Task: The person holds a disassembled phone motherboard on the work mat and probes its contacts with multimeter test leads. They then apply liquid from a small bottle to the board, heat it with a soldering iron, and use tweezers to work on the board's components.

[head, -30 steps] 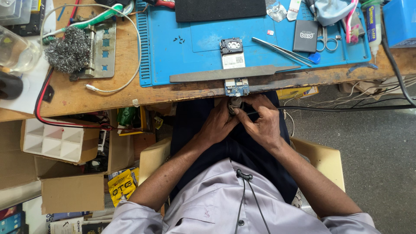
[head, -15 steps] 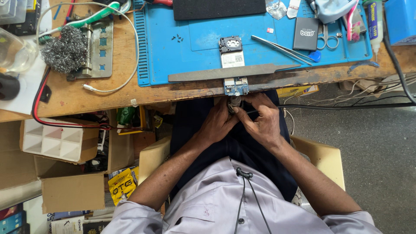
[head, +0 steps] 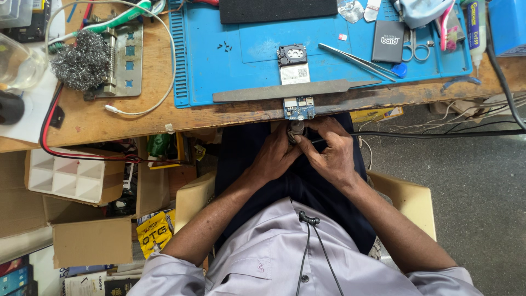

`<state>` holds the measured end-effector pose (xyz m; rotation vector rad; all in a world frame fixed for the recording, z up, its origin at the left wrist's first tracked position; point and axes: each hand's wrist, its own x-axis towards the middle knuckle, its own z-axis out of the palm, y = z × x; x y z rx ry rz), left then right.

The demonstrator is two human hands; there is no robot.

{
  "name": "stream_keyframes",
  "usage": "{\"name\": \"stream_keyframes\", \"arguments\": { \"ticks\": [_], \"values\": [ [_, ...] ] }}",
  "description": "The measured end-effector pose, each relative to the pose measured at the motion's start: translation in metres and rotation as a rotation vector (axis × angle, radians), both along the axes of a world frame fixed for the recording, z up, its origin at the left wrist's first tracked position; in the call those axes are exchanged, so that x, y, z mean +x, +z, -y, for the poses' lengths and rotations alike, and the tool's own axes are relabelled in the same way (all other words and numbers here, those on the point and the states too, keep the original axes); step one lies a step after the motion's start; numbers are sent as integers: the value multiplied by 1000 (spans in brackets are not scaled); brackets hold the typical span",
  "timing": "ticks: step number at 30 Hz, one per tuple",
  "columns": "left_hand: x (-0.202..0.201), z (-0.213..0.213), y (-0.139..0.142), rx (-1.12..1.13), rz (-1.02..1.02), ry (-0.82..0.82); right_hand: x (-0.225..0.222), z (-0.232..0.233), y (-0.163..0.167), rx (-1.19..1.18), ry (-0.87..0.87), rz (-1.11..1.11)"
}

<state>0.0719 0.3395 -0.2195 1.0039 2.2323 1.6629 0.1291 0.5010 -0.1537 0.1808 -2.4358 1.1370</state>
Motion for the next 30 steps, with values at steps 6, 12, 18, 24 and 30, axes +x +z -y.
{"name": "stream_keyframes", "arguments": {
  "ticks": [6, 12, 18, 24, 30],
  "values": [
    [1, 1, -1, 22, -56, 2, 1, 0, 1, 8, 1, -4],
    [1, 1, 0, 27, -24, 5, 0, 1, 2, 7, 4, -19],
    [1, 1, 1, 18, -47, 21, 0, 1, 2, 13, 3, -13],
    [1, 1, 0, 9, -21, 23, 0, 1, 0, 10, -3, 7],
    [1, 1, -1, 26, 1, -4, 0, 0, -2, 1, -6, 48]
  ]
}}
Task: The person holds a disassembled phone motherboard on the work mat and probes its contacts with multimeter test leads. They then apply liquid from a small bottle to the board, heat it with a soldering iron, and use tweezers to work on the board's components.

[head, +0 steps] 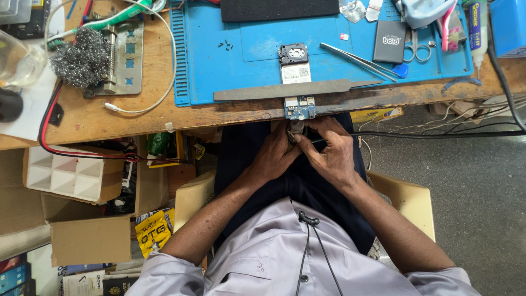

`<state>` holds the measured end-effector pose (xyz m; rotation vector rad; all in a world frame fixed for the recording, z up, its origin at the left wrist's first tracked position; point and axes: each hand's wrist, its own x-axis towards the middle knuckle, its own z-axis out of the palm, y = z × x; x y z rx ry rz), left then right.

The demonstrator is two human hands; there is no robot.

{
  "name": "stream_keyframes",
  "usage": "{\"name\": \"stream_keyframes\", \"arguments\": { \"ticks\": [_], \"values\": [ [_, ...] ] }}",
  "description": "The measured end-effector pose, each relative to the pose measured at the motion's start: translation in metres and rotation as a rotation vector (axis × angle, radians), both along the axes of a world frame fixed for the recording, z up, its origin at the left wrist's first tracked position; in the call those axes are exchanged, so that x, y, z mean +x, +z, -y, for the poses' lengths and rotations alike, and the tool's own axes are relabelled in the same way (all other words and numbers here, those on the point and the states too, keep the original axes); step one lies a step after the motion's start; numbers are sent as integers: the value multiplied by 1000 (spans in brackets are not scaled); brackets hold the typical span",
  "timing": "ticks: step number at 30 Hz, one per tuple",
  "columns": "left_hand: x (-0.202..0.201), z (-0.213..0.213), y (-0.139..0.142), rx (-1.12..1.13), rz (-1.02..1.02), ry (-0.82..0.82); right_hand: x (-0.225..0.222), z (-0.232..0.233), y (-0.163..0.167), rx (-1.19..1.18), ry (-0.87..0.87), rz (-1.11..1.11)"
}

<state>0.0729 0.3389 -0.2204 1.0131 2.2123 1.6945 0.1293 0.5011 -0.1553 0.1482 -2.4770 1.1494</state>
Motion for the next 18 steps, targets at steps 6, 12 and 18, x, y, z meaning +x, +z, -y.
{"name": "stream_keyframes", "arguments": {
  "ticks": [6, 12, 18],
  "values": [
    [-1, 0, -1, -20, 2, -2, 0, 0, 1, 12, -3, -35],
    [0, 0, -2, 6, -33, 8, 0, 1, 1, 17, -1, -53],
    [0, 0, -4, 8, -36, 18, 0, 0, 0, 16, -3, -29]
  ]
}}
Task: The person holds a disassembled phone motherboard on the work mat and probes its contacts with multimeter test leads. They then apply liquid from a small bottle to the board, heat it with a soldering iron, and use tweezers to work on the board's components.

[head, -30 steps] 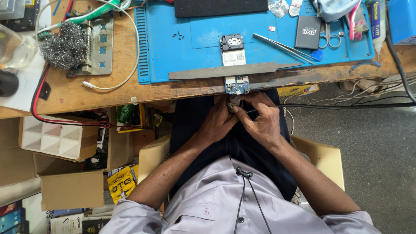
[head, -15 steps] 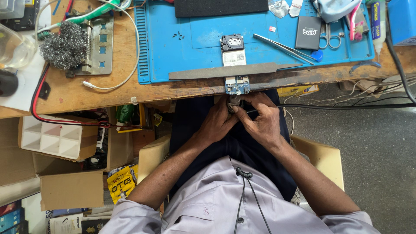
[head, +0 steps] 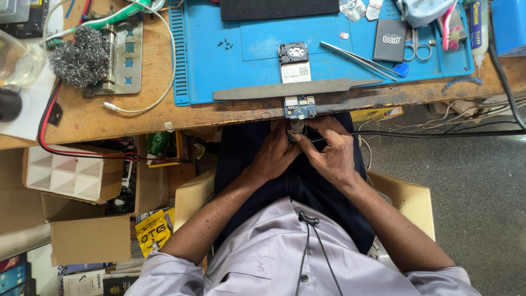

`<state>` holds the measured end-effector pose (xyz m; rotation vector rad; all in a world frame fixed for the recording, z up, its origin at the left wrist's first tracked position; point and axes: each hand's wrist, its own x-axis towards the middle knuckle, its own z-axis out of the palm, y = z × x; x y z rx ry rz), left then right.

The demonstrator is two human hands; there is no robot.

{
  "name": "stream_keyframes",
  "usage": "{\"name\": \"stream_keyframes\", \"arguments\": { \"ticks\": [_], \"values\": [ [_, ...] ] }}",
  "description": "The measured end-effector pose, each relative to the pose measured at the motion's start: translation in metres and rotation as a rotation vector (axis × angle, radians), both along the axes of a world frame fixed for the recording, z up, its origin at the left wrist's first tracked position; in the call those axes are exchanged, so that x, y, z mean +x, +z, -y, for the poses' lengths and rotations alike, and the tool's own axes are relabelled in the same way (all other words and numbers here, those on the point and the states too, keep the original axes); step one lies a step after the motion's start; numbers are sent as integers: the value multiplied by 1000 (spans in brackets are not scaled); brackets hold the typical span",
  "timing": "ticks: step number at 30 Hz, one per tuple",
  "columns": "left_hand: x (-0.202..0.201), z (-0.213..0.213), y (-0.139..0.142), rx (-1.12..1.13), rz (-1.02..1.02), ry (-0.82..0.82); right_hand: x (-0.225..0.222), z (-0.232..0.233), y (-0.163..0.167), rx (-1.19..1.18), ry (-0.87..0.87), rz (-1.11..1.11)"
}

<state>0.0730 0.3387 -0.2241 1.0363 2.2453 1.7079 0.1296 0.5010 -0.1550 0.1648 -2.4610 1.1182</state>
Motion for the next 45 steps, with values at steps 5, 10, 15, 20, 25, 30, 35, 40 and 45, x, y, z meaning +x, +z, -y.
{"name": "stream_keyframes", "arguments": {
  "ticks": [5, 10, 15, 20, 25, 30, 35, 40, 45],
  "values": [
    [0, 0, 1, -7, 12, -4, 0, 0, -1, 5, 3, -1],
    [1, 1, 3, 19, 23, -7, 1, 0, 0, 1, 8, -2],
    [0, 0, 2, 7, 36, -19, 0, 0, 1, 10, 15, -14],
    [0, 0, 1, 8, 5, -11, 0, 0, 2, -7, 9, 1],
    [0, 0, 2, 0, -19, -7, 0, 1, 4, -6, 10, -11],
    [0, 0, 4, -18, 26, -6, 0, 1, 5, -11, 9, -10],
    [0, 1, 5, -6, -5, -6, 0, 1, 5, -13, 11, -29],
    [0, 0, 7, -8, 14, -7, 0, 1, 4, -19, -13, 28],
    [0, 0, 8, -6, 69, -24, -1, 1, 2, -28, -25, 54]
  ]
}}
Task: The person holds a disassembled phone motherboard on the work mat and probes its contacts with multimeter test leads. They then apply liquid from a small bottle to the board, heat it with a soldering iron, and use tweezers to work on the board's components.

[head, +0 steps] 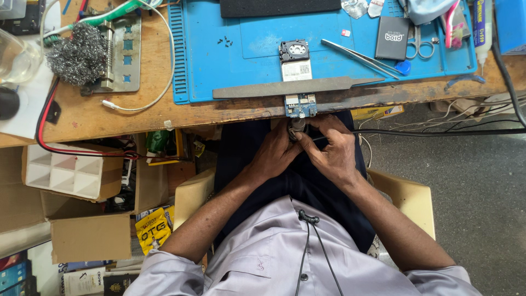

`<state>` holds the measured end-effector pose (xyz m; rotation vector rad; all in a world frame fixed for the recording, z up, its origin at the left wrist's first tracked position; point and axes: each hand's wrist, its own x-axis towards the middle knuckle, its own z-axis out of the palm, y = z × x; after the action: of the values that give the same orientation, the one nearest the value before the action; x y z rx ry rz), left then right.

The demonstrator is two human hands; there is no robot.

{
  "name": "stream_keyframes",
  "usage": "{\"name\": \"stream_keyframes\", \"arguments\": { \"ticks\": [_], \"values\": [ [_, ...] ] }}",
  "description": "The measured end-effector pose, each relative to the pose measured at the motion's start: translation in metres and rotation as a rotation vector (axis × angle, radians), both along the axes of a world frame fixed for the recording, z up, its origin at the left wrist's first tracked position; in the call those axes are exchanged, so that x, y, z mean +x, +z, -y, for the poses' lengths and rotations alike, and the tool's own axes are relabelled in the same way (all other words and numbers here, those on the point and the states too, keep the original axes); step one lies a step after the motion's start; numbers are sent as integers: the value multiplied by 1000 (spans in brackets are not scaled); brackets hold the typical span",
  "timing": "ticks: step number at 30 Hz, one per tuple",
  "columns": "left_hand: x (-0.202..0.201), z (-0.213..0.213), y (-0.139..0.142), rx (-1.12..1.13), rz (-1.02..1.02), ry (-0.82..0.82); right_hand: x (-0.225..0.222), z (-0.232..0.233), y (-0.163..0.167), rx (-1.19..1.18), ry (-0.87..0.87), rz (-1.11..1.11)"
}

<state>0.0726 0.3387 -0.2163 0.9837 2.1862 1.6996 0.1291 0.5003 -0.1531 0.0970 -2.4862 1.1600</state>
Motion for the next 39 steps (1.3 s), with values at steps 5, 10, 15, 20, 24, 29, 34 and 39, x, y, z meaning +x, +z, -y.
{"name": "stream_keyframes", "arguments": {
  "ticks": [5, 10, 15, 20, 24, 29, 34, 39],
  "values": [
    [0, 0, -1, -10, -43, 9, 0, -1, -1, 25, 26, -65],
    [0, 0, -2, 9, -68, 5, 0, -1, -1, 17, 31, -63],
    [1, 0, -2, 10, -58, 11, 1, -1, -1, 13, 25, -60],
    [1, 0, -1, 13, -45, 6, 1, -2, -2, 7, 33, -60],
    [1, 0, 0, -1, -21, 2, 1, -2, -3, 5, 29, -60],
    [1, 0, 2, 6, -49, -3, 0, -3, -3, 6, 39, -91],
    [1, 0, 1, -12, -52, 5, 1, -3, -2, 9, 37, -92],
    [1, 0, 0, -24, -51, -1, 1, -3, -1, 3, 27, -77]
  ]
}}
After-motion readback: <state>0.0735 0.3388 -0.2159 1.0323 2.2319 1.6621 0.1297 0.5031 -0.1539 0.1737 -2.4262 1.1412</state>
